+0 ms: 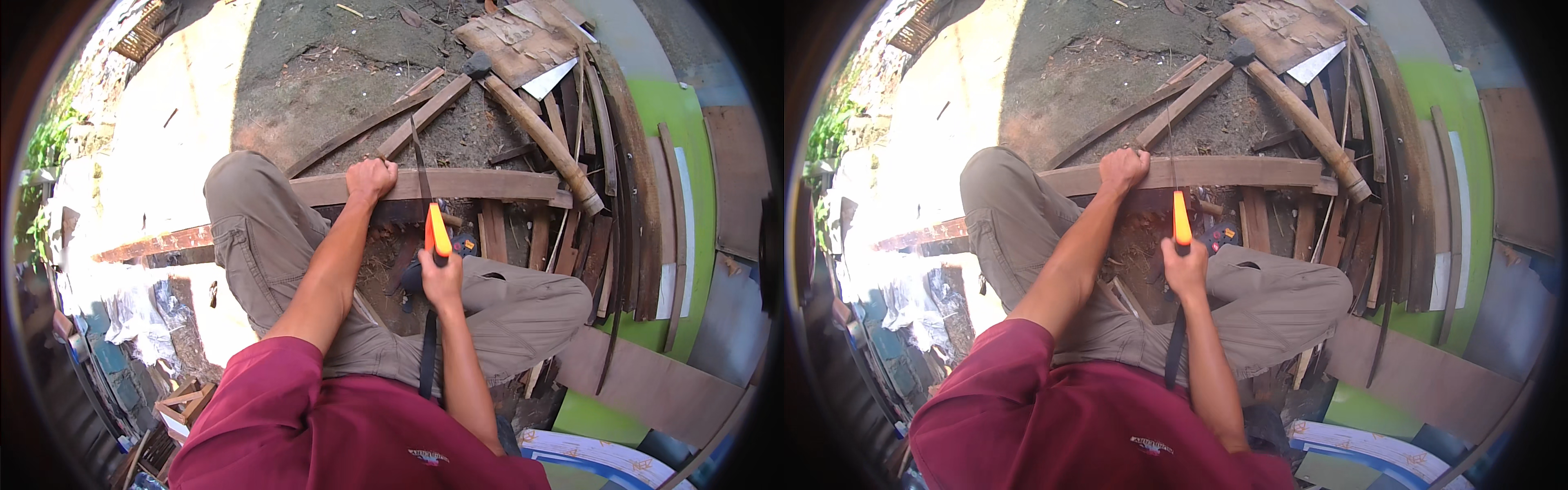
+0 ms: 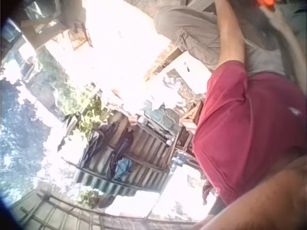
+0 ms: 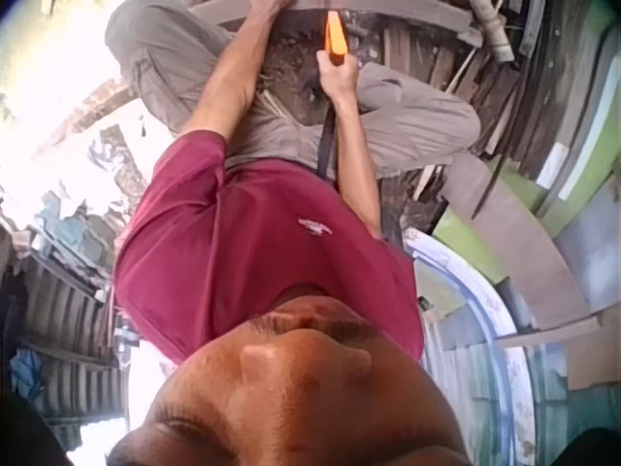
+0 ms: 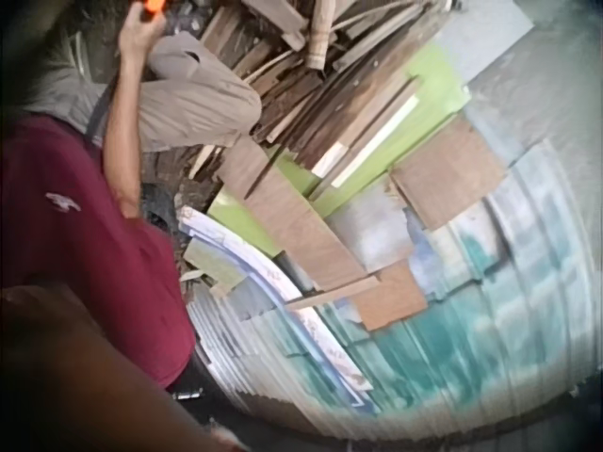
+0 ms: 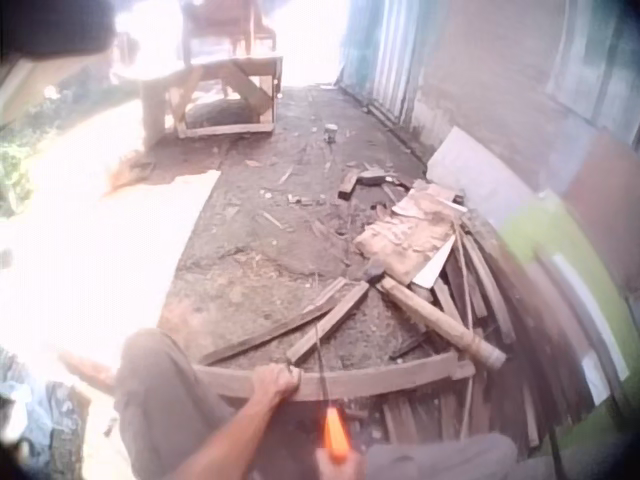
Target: The person sits on the ground and uses a hand saw to cut a long wooden plank into smaller pieces. They reposition the plank several times and continue sawing through different sections.
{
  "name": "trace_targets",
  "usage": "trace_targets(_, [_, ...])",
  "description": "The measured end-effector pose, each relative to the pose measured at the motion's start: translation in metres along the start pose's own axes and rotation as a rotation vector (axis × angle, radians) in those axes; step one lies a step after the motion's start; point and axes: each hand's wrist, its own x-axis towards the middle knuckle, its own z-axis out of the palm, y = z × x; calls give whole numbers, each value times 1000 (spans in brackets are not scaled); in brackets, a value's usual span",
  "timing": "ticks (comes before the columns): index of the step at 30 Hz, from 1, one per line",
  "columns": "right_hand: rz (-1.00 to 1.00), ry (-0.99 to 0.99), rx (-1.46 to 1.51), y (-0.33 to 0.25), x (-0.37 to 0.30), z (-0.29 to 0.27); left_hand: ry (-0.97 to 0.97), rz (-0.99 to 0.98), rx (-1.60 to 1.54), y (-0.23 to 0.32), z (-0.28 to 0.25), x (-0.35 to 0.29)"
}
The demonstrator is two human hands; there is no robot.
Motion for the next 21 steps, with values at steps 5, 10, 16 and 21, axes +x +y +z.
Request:
trace_targets(5, [80,-84,49,-17,-117,-69,-26,-22,-17,0,-6,1])
trace_targets(10, [122,-44,41,-10,80,14,-95,20,22,13,0,8])
trace_targets(16, [76,-127,45,-8,-74,-42,-91,-29,23,-6,-7,7])
trace_targets(21, [-17,-9,-12,-12,26,-6,-133,-28,31,3,1,2])
